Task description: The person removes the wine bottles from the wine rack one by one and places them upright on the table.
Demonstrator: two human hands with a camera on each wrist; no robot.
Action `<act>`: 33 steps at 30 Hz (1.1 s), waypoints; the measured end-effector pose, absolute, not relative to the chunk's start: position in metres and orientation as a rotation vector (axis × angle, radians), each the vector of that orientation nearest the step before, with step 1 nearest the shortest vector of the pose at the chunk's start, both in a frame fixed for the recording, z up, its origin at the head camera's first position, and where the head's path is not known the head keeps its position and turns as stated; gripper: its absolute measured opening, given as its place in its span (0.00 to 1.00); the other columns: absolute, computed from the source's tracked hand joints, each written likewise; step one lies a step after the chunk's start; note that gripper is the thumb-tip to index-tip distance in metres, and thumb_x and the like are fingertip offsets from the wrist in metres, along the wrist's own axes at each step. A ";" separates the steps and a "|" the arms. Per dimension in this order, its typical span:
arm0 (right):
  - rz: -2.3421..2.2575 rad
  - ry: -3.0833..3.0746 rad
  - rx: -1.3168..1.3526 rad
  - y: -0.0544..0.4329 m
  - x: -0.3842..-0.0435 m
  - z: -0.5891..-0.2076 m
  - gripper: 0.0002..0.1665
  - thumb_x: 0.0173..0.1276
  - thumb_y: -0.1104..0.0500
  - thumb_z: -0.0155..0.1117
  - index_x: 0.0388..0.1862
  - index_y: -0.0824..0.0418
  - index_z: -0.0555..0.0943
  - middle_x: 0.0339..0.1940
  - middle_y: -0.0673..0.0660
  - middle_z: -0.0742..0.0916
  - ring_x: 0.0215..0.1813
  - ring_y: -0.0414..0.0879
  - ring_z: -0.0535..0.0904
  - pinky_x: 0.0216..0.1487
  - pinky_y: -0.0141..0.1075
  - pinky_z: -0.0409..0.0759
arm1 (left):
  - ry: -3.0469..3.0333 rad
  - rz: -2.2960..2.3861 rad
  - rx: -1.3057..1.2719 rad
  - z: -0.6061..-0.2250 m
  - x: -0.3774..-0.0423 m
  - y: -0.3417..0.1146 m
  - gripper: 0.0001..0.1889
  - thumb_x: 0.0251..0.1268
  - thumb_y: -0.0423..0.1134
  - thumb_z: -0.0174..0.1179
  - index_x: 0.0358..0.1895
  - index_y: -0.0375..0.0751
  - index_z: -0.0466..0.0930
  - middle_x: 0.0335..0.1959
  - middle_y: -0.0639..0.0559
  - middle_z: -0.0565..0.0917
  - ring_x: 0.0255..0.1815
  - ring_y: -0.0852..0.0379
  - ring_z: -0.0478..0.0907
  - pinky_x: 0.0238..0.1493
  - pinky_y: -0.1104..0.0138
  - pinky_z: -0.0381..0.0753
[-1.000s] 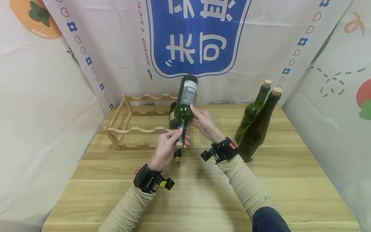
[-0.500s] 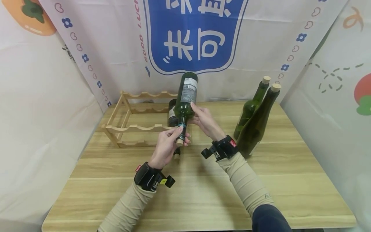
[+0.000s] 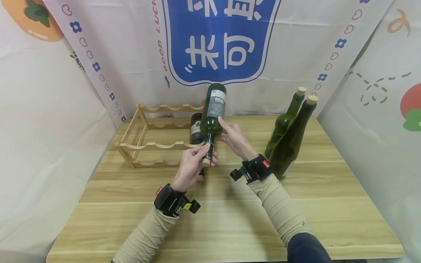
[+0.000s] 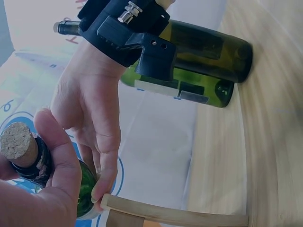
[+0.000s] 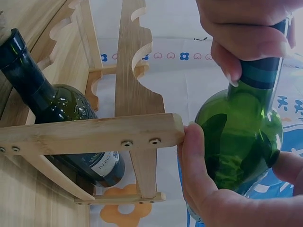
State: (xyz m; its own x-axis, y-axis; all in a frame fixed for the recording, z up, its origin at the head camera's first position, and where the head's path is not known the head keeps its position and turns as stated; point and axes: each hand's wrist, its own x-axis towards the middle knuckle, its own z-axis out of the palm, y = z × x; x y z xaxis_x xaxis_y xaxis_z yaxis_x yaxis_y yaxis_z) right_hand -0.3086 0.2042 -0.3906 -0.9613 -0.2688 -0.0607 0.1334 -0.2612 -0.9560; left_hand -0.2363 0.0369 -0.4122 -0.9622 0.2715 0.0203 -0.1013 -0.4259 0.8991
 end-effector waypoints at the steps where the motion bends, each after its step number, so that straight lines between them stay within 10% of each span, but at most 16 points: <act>1: -2.307 1.728 -0.167 0.205 -0.309 -0.391 0.35 0.78 0.46 0.45 0.66 0.75 0.64 0.40 0.51 0.87 0.44 0.40 0.84 0.52 0.35 0.82 | 1.540 2.470 0.237 -0.412 -0.236 0.037 0.19 0.71 0.38 0.55 0.48 0.19 0.77 0.26 0.49 0.86 0.23 0.60 0.83 0.28 0.71 0.84; 33: -2.339 1.708 -0.146 0.222 -0.301 -0.397 0.35 0.78 0.46 0.45 0.68 0.74 0.62 0.43 0.51 0.85 0.45 0.41 0.83 0.58 0.39 0.78 | 1.518 2.429 0.250 -0.418 -0.235 0.052 0.18 0.72 0.38 0.54 0.49 0.21 0.77 0.28 0.47 0.85 0.23 0.60 0.83 0.28 0.72 0.84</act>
State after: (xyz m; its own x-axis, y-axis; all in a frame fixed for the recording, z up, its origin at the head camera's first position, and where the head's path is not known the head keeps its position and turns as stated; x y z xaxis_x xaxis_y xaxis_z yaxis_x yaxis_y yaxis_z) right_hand -0.3015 0.2217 -0.3967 -0.9660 -0.2512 -0.0610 0.1346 -0.2872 -0.9484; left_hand -0.2346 0.0518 -0.4175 -0.9498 0.3128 0.0052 -0.1324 -0.4169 0.8992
